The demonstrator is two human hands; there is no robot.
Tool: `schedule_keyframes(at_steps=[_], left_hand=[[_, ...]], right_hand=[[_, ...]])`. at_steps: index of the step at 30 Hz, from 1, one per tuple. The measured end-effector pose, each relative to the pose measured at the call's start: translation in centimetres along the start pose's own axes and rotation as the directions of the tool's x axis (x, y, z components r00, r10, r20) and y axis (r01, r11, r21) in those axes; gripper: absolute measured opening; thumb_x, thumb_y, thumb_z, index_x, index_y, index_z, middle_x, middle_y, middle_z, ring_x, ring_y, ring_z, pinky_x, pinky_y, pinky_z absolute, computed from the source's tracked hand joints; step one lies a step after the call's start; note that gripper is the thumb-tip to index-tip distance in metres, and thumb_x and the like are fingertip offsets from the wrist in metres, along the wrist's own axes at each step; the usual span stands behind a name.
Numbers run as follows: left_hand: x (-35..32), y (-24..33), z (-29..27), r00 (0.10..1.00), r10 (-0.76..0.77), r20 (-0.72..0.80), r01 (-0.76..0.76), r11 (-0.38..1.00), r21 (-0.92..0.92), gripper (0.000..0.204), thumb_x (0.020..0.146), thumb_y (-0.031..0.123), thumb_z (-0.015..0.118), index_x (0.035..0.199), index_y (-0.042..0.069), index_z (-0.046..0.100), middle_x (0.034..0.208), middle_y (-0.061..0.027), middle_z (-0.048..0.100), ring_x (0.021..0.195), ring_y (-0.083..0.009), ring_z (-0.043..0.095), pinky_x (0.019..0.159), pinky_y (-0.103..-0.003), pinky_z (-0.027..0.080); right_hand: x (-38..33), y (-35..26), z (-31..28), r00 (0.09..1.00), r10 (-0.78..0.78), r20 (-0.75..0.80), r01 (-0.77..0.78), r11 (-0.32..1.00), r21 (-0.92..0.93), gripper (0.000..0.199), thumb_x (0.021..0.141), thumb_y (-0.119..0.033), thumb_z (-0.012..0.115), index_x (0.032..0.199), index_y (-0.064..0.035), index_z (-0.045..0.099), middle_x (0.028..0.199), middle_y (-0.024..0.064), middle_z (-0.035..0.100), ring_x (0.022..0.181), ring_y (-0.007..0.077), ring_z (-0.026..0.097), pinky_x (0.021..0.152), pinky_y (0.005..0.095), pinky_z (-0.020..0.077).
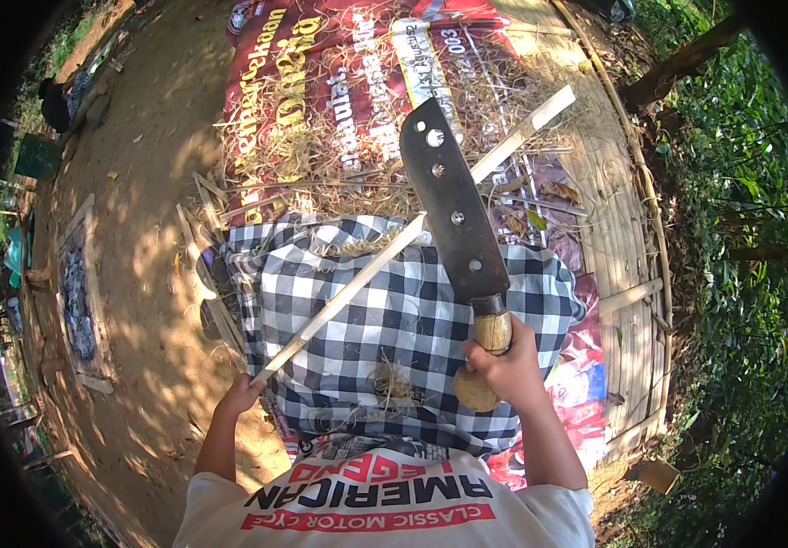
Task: The person strips the outer layer from a bamboo stalk using a large cleaver-like tool while holding the stalk against a raised work surface.
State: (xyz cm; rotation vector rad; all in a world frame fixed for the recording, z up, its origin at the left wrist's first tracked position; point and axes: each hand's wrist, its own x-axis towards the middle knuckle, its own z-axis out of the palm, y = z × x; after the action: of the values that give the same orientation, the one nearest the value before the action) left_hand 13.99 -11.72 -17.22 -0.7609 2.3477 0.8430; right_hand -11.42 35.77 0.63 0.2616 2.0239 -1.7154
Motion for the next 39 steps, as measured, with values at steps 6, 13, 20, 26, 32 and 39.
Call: schedule_keyframes(at_steps=[6,13,20,26,32,39], left_hand=[[0.3,0.4,-1.6,0.973,-0.087,0.212,0.092,0.996,-0.012,0.056,0.084,0.049,0.067,0.080,-0.007,0.061,0.072,-0.0201,0.064,0.070,-0.0308,0.066,0.062,-0.041,0.049],[-0.5,1.4,-1.2,0.994,-0.089,0.069,0.088,0.996,0.019,0.060,0.084,0.050,0.066,0.093,-0.009,0.059,0.079,-0.0219,0.064,0.078,-0.0304,0.065,0.068,-0.041,0.049],[-0.5,2.0,0.2,0.979,-0.132,0.155,0.147,0.986,-0.085,0.051,0.088,0.042,0.063,0.095,-0.008,0.058,0.083,-0.0179,0.063,0.080,-0.0261,0.061,0.071,-0.039,0.048],[-0.3,0.1,-0.2,0.991,-0.091,0.096,0.089,0.996,0.024,0.058,0.085,0.049,0.066,0.094,-0.008,0.057,0.080,-0.0204,0.064,0.074,-0.0285,0.063,0.068,-0.040,0.049],[-1.2,4.8,-1.2,0.997,-0.052,0.051,0.054,0.998,-0.026,0.057,0.084,0.049,0.067,0.085,-0.007,0.061,0.076,-0.0224,0.063,0.074,-0.0305,0.065,0.064,-0.041,0.048],[-2.2,7.5,-4.0,0.984,-0.153,0.095,0.144,0.985,0.089,0.060,0.082,0.052,0.067,0.084,-0.008,0.059,0.081,-0.0264,0.061,0.077,-0.0389,0.063,0.066,-0.043,0.048]], right_hand=[[0.7,-3.2,-2.8,0.998,-0.014,-0.055,0.008,0.994,-0.108,0.021,0.073,-0.001,0.066,0.090,0.0030,0.056,0.067,0.0046,0.058,0.054,0.0113,0.057,0.052,0.0277,0.0497],[-0.8,-1.2,-0.7,0.964,0.129,0.232,-0.038,0.931,-0.363,0.027,0.072,-0.006,0.072,0.094,0.0043,0.059,0.070,0.0057,0.060,0.062,0.0129,0.058,0.059,0.0309,0.0490],[0.9,-3.0,-0.4,0.999,0.018,-0.035,-0.021,0.996,-0.085,0.025,0.073,-0.004,0.072,0.089,0.0009,0.054,0.069,0.0024,0.057,0.063,0.0091,0.054,0.055,0.0274,0.0457],[0.1,0.0,0.9,0.987,-0.016,0.163,0.081,0.911,-0.405,0.029,0.070,-0.011,0.078,0.086,-0.0001,0.057,0.067,0.0087,0.059,0.060,0.0171,0.053,0.059,0.0338,0.0457],[1.5,-3.0,0.0,0.999,0.033,-0.012,-0.035,0.986,-0.166,0.027,0.072,-0.005,0.073,0.090,0.0014,0.055,0.070,0.0021,0.056,0.062,0.0096,0.051,0.058,0.0277,0.0451],[1.4,-0.3,-0.4,0.996,0.038,0.086,-0.019,0.978,-0.209,0.025,0.074,-0.002,0.069,0.095,0.0027,0.055,0.069,0.0029,0.056,0.056,0.0103,0.056,0.051,0.0287,0.0489]])
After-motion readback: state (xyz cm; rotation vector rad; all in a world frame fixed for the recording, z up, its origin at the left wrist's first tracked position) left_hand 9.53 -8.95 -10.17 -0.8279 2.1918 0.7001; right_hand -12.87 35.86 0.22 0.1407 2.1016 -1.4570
